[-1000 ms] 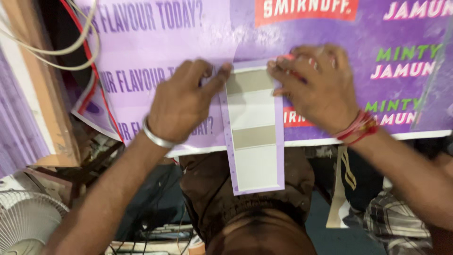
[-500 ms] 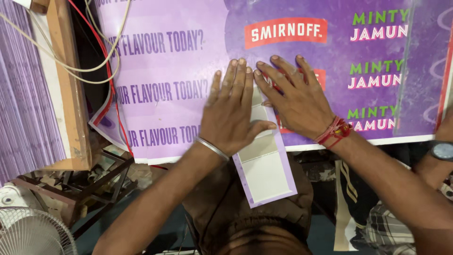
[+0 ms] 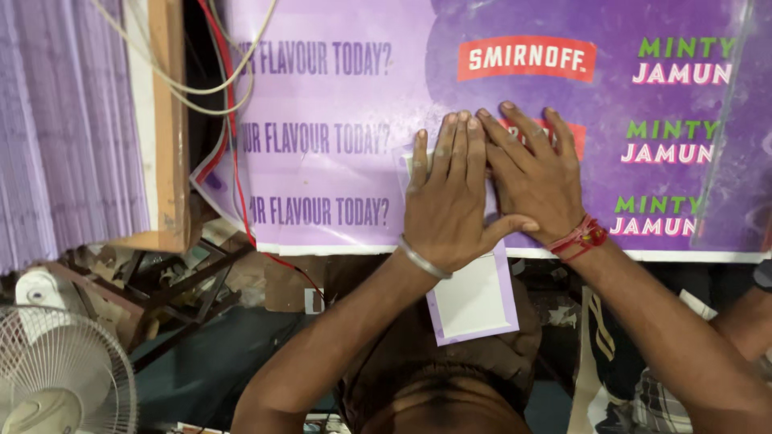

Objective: The person folds printed purple cardboard sheets into small rectangular boxes by hand. They align the sheets on a large printed mat, fold the side flaps, and tuck the ends to form the box shape, then place the finished boxes into a stack.

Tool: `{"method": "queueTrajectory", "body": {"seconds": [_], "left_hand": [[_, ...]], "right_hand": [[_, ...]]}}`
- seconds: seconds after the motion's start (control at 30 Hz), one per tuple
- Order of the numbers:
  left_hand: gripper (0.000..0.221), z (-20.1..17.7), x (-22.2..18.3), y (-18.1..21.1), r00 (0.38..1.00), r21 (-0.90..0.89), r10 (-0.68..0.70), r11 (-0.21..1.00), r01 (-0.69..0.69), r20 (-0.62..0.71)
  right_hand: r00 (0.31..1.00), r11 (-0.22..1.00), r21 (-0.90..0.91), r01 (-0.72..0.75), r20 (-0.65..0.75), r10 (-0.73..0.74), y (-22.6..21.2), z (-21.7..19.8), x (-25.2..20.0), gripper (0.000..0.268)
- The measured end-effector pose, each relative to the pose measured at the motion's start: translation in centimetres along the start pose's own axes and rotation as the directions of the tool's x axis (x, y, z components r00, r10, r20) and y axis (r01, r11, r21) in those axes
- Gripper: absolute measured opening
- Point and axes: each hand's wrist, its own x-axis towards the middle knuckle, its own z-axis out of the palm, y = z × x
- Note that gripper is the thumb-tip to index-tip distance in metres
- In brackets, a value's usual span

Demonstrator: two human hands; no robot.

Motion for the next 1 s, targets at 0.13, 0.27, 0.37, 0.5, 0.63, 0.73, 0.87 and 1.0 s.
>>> {"method": "queueTrajectory", "body": {"seconds": [0.13, 0.27, 0.37, 0.5, 0.63, 0.73, 0.87, 1.0], "left_hand": [[0.119, -1.9, -2.5, -2.4, 0.989, 0.195, 0.006, 0.981, 0.023, -0.147], [0.118, -3.0, -5.5, -3.7, 0.98, 0.199, -0.2, 0.959, 0.199, -0.02], [0.11, -2.9, -3.8, -3.9, 0.981, 0.149, -0.186, 0.97, 0.192, -0.051], [0.109, -1.4, -1.4, -2.8, 0.996, 0.068, -0.063, 0.995, 0.067, -0.067], [0.112, -1.6, -1.6, -3.5, 0.994, 0.082, -0.113, 0.99, 0.113, -0.014], [0.111, -3.0, -2.7, -4.9, 0.985, 0.068, -0.132, 0.988, 0.139, -0.109], [0.1, -3.8, -3.8, -5.9, 0.99, 0.07, -0.108, 0.991, 0.114, -0.093], [0.098, -3.4, -3.8, -5.8, 0.985, 0.063, -0.144, 0.987, 0.15, -0.091]], "right_hand": [[0.999, 0.997, 0.077, -0.023, -0.042, 0.027, 0.1, -0.5, 0.9, 0.037], [0.998, 0.995, 0.102, -0.003, -0.054, 0.008, -0.1, -0.5, 0.5, 0.028], [0.997, 0.991, 0.132, -0.01, -0.074, 0.02, 0.0, -0.5, 1.2, 0.029], [0.996, 0.995, 0.071, 0.063, -0.063, -0.059, 0.0, -0.4, 1.4, 0.038], [0.996, 0.991, 0.106, 0.077, -0.055, -0.072, -0.1, -0.1, 1.2, 0.035], [0.991, 0.993, 0.113, 0.025, -0.137, -0.009, -0.1, -0.1, 1.3, 0.017], [0.978, 0.964, 0.24, -0.114, -0.145, 0.152, -0.1, 0.0, 0.4, 0.03], [0.963, 0.947, 0.278, -0.16, -0.165, 0.211, -0.2, 0.1, 0.1, 0.045]]}}
